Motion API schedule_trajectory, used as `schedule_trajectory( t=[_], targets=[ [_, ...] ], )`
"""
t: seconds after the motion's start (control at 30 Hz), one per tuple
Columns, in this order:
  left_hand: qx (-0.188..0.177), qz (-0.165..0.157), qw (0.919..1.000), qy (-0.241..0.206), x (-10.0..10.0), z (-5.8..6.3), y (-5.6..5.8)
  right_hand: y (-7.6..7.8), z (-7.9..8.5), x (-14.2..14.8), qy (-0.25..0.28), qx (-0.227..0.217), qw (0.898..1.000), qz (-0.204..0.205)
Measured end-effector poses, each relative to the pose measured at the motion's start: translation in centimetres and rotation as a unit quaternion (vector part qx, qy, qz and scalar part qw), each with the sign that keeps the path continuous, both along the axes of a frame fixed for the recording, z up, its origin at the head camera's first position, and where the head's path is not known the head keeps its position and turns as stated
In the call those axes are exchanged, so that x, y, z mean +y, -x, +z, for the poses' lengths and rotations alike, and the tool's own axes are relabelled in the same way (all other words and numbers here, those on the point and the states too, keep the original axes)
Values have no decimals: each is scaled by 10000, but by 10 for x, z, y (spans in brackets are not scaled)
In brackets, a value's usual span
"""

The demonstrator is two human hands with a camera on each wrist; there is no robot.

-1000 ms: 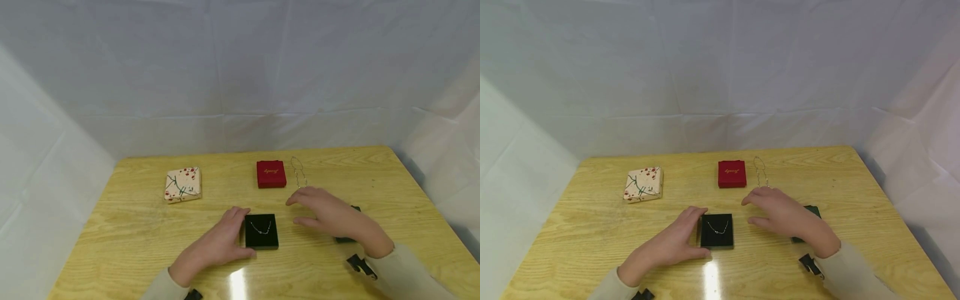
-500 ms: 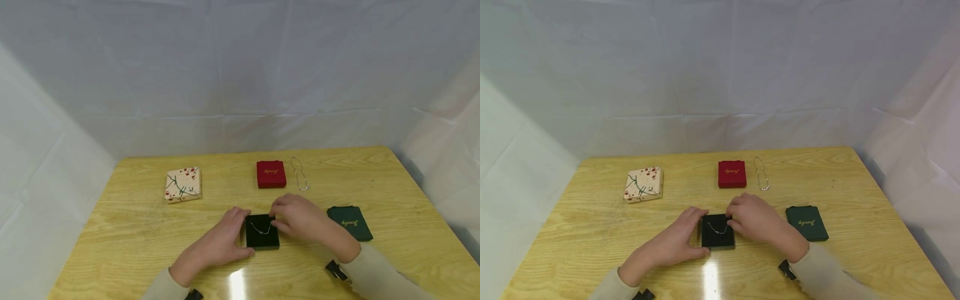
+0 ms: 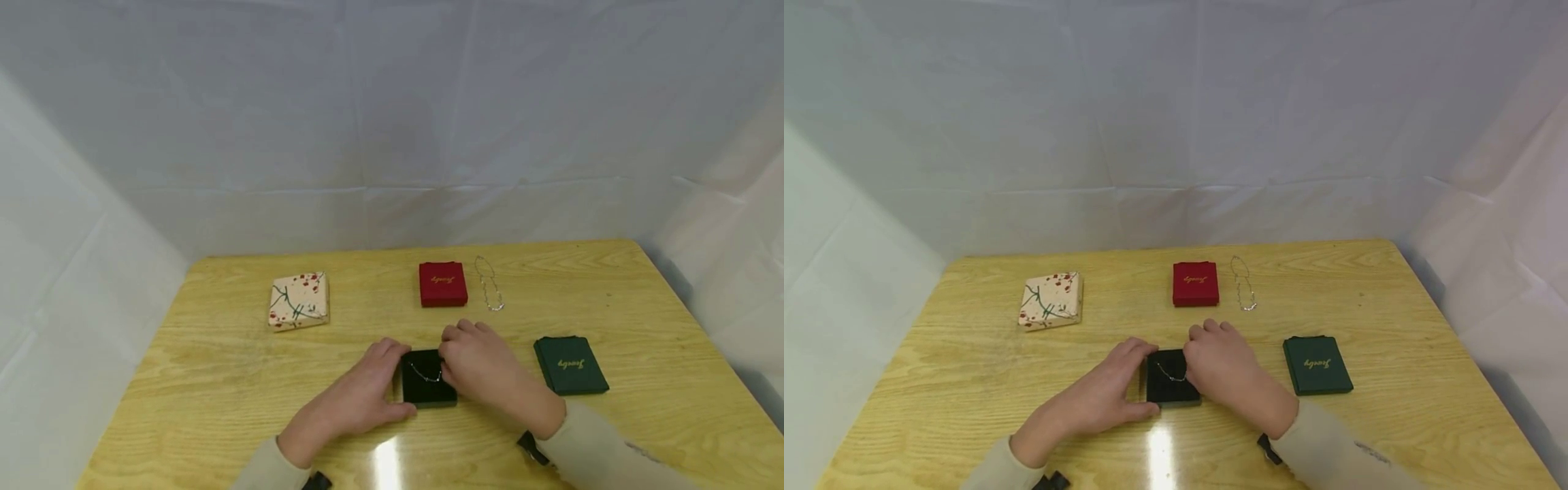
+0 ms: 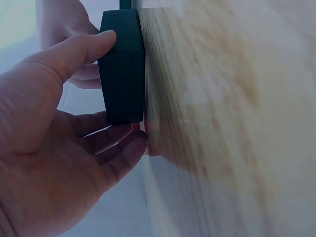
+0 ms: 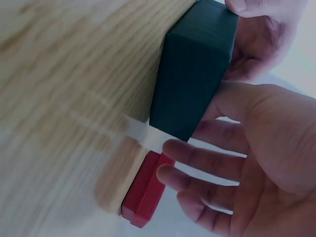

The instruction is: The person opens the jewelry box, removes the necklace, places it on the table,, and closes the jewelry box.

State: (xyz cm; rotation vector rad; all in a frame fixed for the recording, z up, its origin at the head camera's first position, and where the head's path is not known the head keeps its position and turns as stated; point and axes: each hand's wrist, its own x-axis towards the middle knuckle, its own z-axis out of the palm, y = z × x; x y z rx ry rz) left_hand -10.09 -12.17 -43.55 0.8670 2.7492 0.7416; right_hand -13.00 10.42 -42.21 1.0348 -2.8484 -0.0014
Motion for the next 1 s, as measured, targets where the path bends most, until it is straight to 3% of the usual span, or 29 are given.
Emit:
schedule_trajectory(
  t=[0.3, 1.0],
  targets=[
    [59, -25, 10000, -11, 1, 0, 0, 5, -7, -4, 252, -266, 9990, -248],
    [-67, 148, 9999, -4, 0, 2, 1, 6, -1, 4, 963, 195, 9943, 424]
  ],
)
